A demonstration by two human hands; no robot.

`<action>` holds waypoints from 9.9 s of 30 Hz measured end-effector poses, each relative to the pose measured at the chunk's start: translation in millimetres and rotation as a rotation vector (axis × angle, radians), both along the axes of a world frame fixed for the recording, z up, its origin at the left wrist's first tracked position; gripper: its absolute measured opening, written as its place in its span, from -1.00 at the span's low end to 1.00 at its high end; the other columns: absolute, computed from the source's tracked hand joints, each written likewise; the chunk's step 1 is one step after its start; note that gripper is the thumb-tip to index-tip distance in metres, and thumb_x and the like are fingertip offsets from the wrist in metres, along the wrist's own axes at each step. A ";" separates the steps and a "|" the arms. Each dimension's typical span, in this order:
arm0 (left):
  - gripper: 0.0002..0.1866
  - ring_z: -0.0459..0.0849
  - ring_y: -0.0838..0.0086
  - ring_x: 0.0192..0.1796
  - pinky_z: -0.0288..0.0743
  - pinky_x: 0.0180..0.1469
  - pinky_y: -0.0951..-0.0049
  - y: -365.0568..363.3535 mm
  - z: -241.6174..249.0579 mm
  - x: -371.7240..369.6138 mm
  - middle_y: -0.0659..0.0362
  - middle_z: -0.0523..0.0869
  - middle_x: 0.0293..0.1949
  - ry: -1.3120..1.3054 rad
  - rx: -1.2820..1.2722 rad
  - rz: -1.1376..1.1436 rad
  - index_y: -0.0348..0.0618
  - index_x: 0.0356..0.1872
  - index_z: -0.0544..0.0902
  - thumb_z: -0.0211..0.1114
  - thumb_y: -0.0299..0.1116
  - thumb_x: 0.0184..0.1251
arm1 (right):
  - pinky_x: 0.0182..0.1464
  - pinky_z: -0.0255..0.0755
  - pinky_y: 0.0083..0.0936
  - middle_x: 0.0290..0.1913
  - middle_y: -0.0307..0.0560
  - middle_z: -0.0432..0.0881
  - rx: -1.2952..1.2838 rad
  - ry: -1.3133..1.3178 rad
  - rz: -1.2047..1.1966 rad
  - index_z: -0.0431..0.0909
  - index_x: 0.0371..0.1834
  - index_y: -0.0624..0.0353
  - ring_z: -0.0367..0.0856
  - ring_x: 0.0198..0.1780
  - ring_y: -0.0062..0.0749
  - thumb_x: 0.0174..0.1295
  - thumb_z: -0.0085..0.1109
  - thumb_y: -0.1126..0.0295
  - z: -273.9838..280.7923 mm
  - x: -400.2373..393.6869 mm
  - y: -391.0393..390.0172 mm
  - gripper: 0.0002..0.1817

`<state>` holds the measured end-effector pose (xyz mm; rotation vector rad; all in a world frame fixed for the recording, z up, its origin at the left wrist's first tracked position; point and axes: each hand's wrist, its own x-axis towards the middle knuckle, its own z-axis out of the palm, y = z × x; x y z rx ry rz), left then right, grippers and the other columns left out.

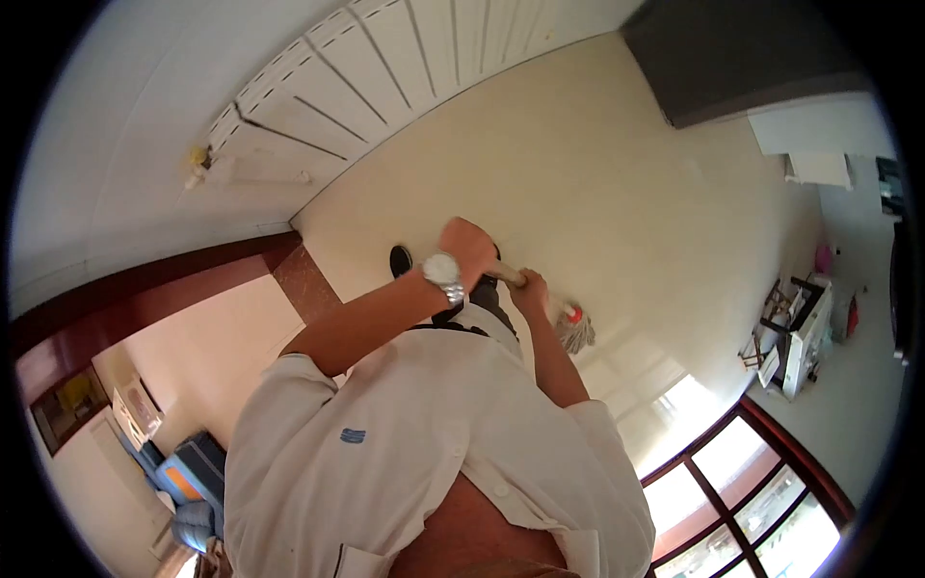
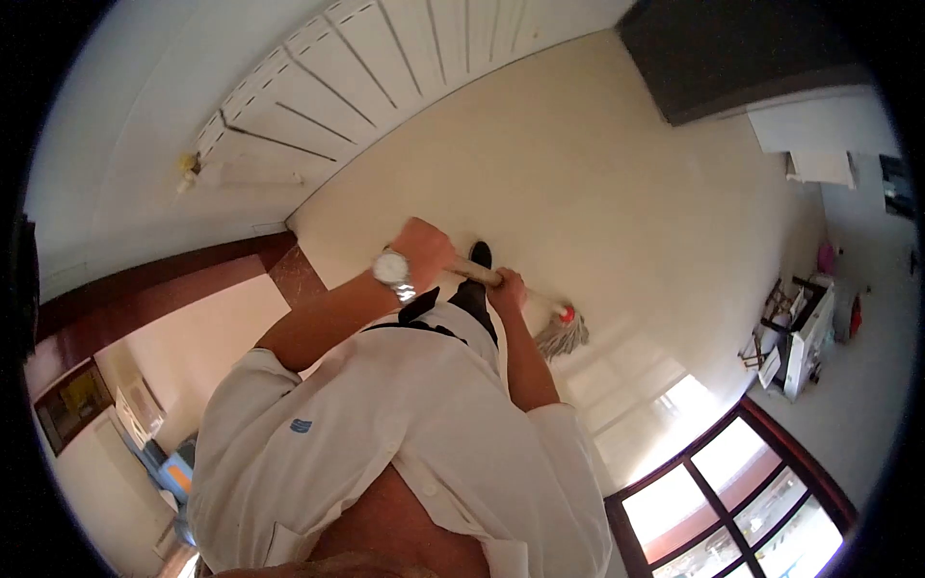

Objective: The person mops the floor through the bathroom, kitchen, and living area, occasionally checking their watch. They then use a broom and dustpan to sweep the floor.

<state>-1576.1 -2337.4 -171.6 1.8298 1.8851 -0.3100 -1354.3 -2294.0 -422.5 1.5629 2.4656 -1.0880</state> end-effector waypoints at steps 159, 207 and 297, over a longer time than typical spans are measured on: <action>-0.86 0.61 0.17 -0.44 0.45 -0.42 0.19 -296.5 39.2 -119.6 0.08 0.60 -0.55 -0.118 0.256 0.059 -0.11 -0.49 0.56 0.29 -0.30 0.01 | -0.11 0.47 -0.23 -0.24 -0.13 0.62 -0.113 -0.024 0.298 0.60 -0.31 -0.01 0.55 -0.08 -0.13 -0.09 0.36 0.16 41.4 -116.0 -216.2 -0.70; -0.77 0.62 0.10 -0.42 0.46 -0.40 0.10 -283.9 -7.3 -2.5 0.09 0.62 -0.55 -0.390 0.050 -0.439 -0.05 -0.41 0.60 0.31 -0.15 -0.01 | -0.10 0.48 -0.19 -0.24 -0.03 0.63 -0.100 -0.014 -0.019 0.62 -0.31 0.01 0.57 -0.10 -0.06 -0.10 0.39 0.14 5.2 63.0 -299.0 -0.69; -0.90 0.58 0.19 -0.50 0.42 -0.47 0.19 -413.4 27.5 -45.4 0.11 0.56 -0.60 -0.407 0.400 0.129 -0.09 -0.50 0.59 0.23 -0.32 0.08 | -0.29 0.47 -0.18 -0.35 -0.02 0.61 0.184 0.136 0.068 0.56 -0.40 0.08 0.57 -0.24 -0.03 -0.09 0.32 0.43 -1.3 -19.5 -336.4 -0.83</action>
